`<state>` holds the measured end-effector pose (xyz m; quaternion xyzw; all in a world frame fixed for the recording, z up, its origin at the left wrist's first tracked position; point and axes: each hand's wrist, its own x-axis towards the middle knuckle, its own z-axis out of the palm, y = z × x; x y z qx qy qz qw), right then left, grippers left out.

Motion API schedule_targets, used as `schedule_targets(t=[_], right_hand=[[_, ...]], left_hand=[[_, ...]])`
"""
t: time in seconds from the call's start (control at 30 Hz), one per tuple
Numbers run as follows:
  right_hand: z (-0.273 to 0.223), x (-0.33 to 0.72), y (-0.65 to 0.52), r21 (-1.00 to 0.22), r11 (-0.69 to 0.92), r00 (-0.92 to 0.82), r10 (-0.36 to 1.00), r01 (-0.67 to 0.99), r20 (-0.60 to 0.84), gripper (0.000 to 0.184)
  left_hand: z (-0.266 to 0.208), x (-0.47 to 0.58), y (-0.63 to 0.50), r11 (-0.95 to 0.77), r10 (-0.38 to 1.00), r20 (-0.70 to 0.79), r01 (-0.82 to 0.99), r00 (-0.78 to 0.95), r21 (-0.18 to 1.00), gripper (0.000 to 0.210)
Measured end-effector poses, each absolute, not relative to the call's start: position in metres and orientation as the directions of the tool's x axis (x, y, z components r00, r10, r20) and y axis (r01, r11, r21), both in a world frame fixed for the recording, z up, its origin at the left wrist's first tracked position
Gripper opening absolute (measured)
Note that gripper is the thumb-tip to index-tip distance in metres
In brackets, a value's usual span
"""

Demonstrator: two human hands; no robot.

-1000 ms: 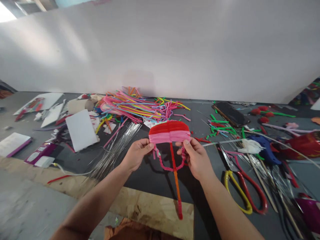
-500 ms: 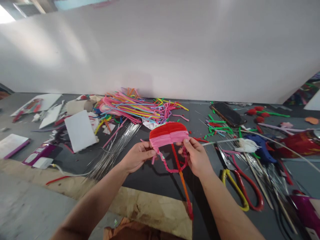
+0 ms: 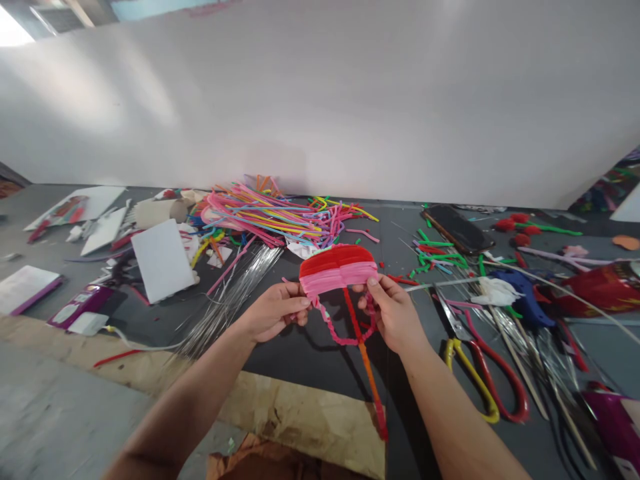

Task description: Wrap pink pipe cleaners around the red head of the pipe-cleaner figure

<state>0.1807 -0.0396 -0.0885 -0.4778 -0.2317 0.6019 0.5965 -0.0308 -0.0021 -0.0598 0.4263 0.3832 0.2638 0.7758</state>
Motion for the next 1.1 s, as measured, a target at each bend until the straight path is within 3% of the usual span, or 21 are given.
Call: schedule_targets(t=[0.27,0.57,0.77,0.93,1.1], right_hand=[[-0.089,0.18,-0.04,-0.84,-0.187,0.157,0.94,-0.509,-0.304,0.03],[-0.086,0.17,-0.044,-0.777,-0.224,0.098,0.934,-0.589,-0.343,0.028],[-0.086,0.165,-0.044,-0.749,-0.252,0.066,0.928,-0.613,-0.366,0.03],[-0.087,0.166,-0.044,-0.807,-0.157,0.19,0.93,-0.569,-0.315,0.032],[-0.085,0.165,-0.05,-0.923,-0.032,0.328,0.929,-0.383,-0.168,0.025]], left_hand=[[-0.065,-0.032,-0.002,0.439,0.77,-0.321,-0.093,0.551,0.894,0.024],[-0.073,-0.027,-0.003,0.324,0.826,-0.15,-0.241,0.543,0.915,0.024],[-0.078,-0.023,-0.006,0.298,0.863,-0.123,-0.298,0.489,0.907,0.024],[-0.075,-0.024,-0.005,0.238,0.909,-0.121,-0.258,0.4,0.936,0.016],[-0.07,-0.021,-0.005,0.277,0.936,-0.214,-0.212,0.28,0.937,0.02]])
